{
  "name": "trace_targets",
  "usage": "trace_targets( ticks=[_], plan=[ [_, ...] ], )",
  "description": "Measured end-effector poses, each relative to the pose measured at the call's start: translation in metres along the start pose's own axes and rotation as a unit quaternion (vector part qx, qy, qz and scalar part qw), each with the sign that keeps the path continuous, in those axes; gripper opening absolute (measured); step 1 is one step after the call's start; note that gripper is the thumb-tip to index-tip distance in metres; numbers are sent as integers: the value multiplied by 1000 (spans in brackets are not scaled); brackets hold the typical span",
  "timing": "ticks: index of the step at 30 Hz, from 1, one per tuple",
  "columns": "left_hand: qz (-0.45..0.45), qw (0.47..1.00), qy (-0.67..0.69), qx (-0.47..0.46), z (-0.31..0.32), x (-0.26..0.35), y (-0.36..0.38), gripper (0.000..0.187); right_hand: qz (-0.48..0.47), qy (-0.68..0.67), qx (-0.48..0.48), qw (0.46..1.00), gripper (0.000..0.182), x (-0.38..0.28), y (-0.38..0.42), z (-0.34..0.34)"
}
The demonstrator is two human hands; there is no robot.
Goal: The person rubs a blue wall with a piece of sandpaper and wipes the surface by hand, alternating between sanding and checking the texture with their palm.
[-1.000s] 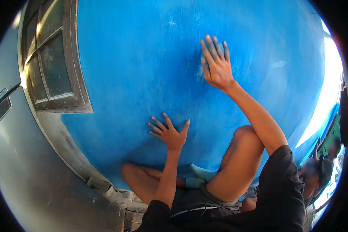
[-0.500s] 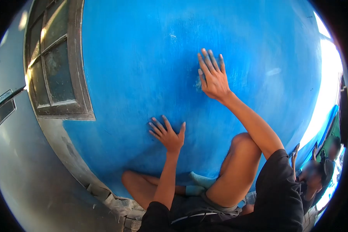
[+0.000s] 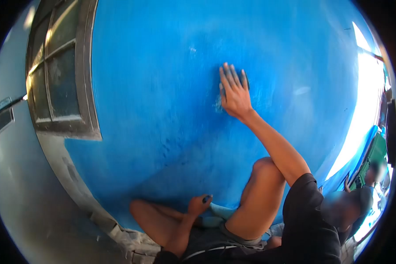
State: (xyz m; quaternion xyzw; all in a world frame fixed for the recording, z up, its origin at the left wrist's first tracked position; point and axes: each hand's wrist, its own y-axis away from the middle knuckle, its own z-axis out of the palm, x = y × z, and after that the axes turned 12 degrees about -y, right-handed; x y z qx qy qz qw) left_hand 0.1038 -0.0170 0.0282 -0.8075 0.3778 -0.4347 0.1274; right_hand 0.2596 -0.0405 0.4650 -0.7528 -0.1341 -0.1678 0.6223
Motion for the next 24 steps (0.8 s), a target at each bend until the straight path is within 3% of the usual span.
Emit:
trace_targets(
  ticks=[1, 2, 4, 5, 7, 10, 15, 17, 19, 21, 23, 24],
  plan=[
    [-43, 990, 13, -131, -3, 1, -2, 40, -3, -6, -8, 1000, 52, -7, 0, -5],
    [-47, 991, 15, -126, 4, -12, -1, 40, -5, -8, 42, 999, 52, -13, -5, -10],
    [76, 991, -2, -113, 23, -34, 2, 40, -22, -19, 110, 993, 53, -10, -9, -8],
    [72, 991, 3, -116, 25, -35, 0, 40, -23, -21, 104, 994, 53, -7, -7, -4],
    [-34, 976, 4, -217, 1, -7, -1, 43, 7, 19, -14, 1000, 54, -1, 3, 2],
    [-20, 967, 1, -255, 13, -21, 5, 47, 10, 28, -29, 999, 55, -4, 3, 2],
    [-19, 962, 4, -273, 17, -28, 4, 50, -7, 19, -65, 998, 55, -19, 13, 10],
    [-21, 960, 11, -280, 17, -26, 8, 50, -183, -56, -186, 964, 55, -24, 20, 9],
    [-16, 957, 13, -288, 15, -30, 6, 55, -133, -37, -166, 976, 54, -16, 5, 7],
    [-24, 960, 2, -279, 14, -27, 6, 56, -6, 48, -28, 998, 54, -9, -7, 6],
    [-31, 959, -10, -281, 13, -23, 13, 57, -13, 37, -36, 999, 53, -20, 6, 9],
    [-41, 954, 2, -297, 10, -20, 11, 59, -110, -22, -121, 986, 53, -26, 17, 9]
  ],
)
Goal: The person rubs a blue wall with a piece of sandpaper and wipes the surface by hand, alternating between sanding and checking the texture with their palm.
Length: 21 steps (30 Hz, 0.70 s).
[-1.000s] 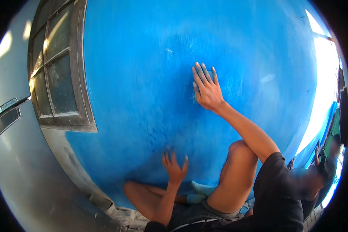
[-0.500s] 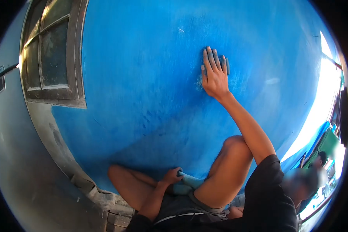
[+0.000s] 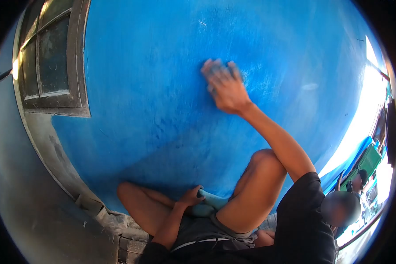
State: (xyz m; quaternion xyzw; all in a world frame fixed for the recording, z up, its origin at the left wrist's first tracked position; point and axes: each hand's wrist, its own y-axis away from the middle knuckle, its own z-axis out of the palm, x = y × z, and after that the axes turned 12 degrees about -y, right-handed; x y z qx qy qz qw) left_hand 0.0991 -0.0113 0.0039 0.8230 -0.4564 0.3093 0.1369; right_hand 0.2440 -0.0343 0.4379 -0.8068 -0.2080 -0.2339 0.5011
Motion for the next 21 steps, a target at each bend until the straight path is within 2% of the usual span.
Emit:
trace_targets(
  ticks=[1, 3, 5, 6, 9, 11, 12, 13, 14, 15, 17, 18, 19, 21],
  plan=[
    [-7, 1000, 12, -16, -5, 1, 0, 61, -102, -56, -78, 990, 52, -4, 4, 2],
    [9, 1000, -22, -1, -1, -2, 0, 64, -94, -48, -75, 992, 53, 5, -2, -1],
    [24, 999, -45, 14, 2, -9, -6, 66, 79, 44, 42, 995, 55, 15, -12, -7],
    [28, 999, -33, 12, 3, -11, -7, 68, 76, 43, 37, 995, 55, 11, -10, -6],
    [20, 1000, -18, -8, 6, -9, -5, 71, 35, 20, -2, 999, 53, -2, 3, -3],
    [7, 1000, -22, -14, -2, -6, -3, 71, -59, 2, -39, 997, 52, 5, 5, -3],
    [12, 999, -33, -13, -2, -7, -3, 71, -60, 3, -32, 998, 52, 14, -1, -4],
    [18, 999, -40, -13, -2, -4, -3, 71, 64, 56, 49, 995, 52, 26, -9, -8],
    [18, 999, -34, -11, -2, -3, -3, 71, 184, 107, 123, 969, 53, 31, -12, -10],
    [11, 999, -26, -17, -4, -2, -2, 70, 180, 106, 117, 971, 53, 25, -8, -9],
    [5, 999, -23, -28, 1, -4, -2, 70, 61, 32, -23, 997, 53, 5, 10, -7],
    [17, 1000, -17, -20, 4, -8, -4, 71, -54, -64, -74, 994, 54, -1, 14, -5],
    [27, 1000, -13, -10, 4, -13, -5, 71, -53, -63, -68, 994, 54, 4, 12, -7],
    [29, 999, -41, 1, 0, -16, -6, 71, 145, 70, 44, 986, 56, 18, -4, -14]
  ],
)
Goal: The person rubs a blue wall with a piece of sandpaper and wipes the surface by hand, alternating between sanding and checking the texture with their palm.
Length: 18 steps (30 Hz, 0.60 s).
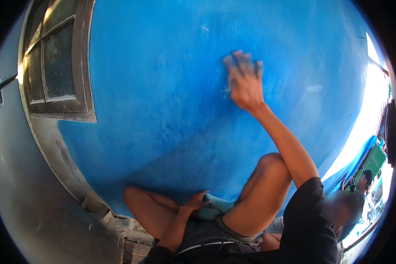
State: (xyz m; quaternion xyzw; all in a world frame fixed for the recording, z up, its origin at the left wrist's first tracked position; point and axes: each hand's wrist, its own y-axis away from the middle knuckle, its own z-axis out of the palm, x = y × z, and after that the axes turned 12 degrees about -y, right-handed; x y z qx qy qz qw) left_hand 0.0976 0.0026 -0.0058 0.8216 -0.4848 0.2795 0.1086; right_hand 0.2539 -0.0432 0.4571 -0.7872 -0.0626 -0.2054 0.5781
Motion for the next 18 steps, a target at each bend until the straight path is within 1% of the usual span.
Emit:
trace_targets(
  ticks=[1, 2, 3, 4, 5, 6, 7, 8, 10, 11, 13, 14, 16, 17, 18],
  plan=[
    [3, 1000, -16, 0, 3, 6, 1, 72, -6, -1, 0, 1000, 56, 2, -4, 3],
    [3, 1000, -10, -1, 5, 8, 1, 72, 9, -14, 34, 999, 56, 3, -2, 7],
    [-9, 1000, 5, -25, 1, 9, 2, 73, 30, -26, 67, 997, 56, 3, 4, 9],
    [-20, 998, 17, -49, -4, 9, 4, 74, 35, -25, 64, 997, 56, 1, 15, 11],
    [-19, 998, 13, -50, 1, 5, 6, 74, -84, -60, -33, 994, 56, -4, 27, 14],
    [5, 1000, 8, -21, 11, -3, 5, 74, -202, -92, -124, 967, 56, -8, 30, 13],
    [30, 1000, 2, 11, 9, -6, 2, 74, -172, -84, -92, 977, 56, -8, 25, 7],
    [31, 999, -3, 16, 6, -9, -2, 74, -173, -81, -85, 978, 56, -6, 17, 7],
    [18, 999, -24, 25, 8, 1, 3, 72, -40, -75, 5, 996, 55, -7, 11, 6],
    [19, 999, -19, 24, 8, 5, 3, 72, -41, -74, 1, 996, 55, -10, 14, 6],
    [33, 999, 31, 11, -3, 4, 5, 66, -84, -79, -37, 993, 54, -18, 23, 5],
    [32, 999, 27, 7, -4, 6, 9, 66, -77, -79, -37, 993, 54, -15, 24, 3],
    [35, 999, 33, 26, -9, 5, 9, 62, -110, -72, -44, 990, 54, -3, 15, 0],
    [36, 999, 26, 27, -12, 4, 10, 62, -106, -70, -38, 991, 54, 2, 13, 1],
    [44, 998, 22, 42, -12, 5, 13, 60, -46, -54, 8, 997, 55, 6, 11, 2]
  ],
)
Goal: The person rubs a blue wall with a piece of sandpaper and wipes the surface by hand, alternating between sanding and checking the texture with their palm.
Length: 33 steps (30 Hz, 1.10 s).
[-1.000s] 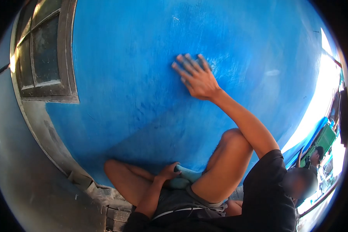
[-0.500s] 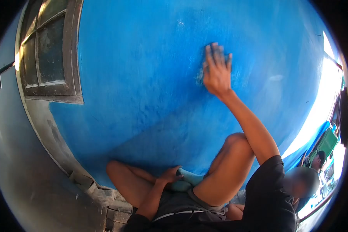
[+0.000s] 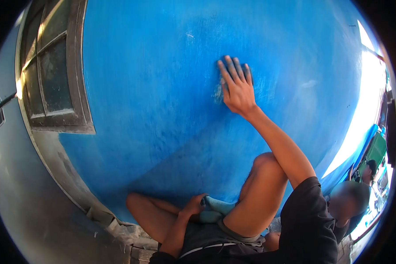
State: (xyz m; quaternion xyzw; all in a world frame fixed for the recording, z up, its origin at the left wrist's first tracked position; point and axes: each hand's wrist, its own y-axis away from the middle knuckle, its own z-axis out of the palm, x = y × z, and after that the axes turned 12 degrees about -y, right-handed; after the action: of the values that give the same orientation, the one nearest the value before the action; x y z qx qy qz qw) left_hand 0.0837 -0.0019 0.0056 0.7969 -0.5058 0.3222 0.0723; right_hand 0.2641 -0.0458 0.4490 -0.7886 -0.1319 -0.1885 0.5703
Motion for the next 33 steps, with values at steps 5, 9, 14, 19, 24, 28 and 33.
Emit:
trace_targets(
  ticks=[5, 9, 14, 19, 24, 28, 33],
  plan=[
    [-18, 1000, 24, 1, -2, 3, 1, 53, -81, -49, -96, 991, 57, -7, 23, 3],
    [-21, 998, 38, 35, -2, 8, -5, 38, -60, -23, -66, 996, 56, -4, 14, 0],
    [-57, 995, 62, 57, -2, 8, -8, 30, -22, -18, -43, 999, 54, -13, 16, 0],
    [-56, 985, 31, 163, -8, 18, -9, 38, 0, -22, 3, 1000, 53, 3, 0, 1],
    [-85, 987, 36, 130, -24, 37, -2, 40, -14, -22, -10, 1000, 53, -15, 8, 6],
    [-12, 986, 10, 166, -14, 25, -6, 34, -60, -39, -23, 997, 52, -12, -9, 9],
    [2, 979, 40, 198, -7, 19, -5, 17, -49, -12, -24, 998, 52, -25, -2, 14]
  ],
)
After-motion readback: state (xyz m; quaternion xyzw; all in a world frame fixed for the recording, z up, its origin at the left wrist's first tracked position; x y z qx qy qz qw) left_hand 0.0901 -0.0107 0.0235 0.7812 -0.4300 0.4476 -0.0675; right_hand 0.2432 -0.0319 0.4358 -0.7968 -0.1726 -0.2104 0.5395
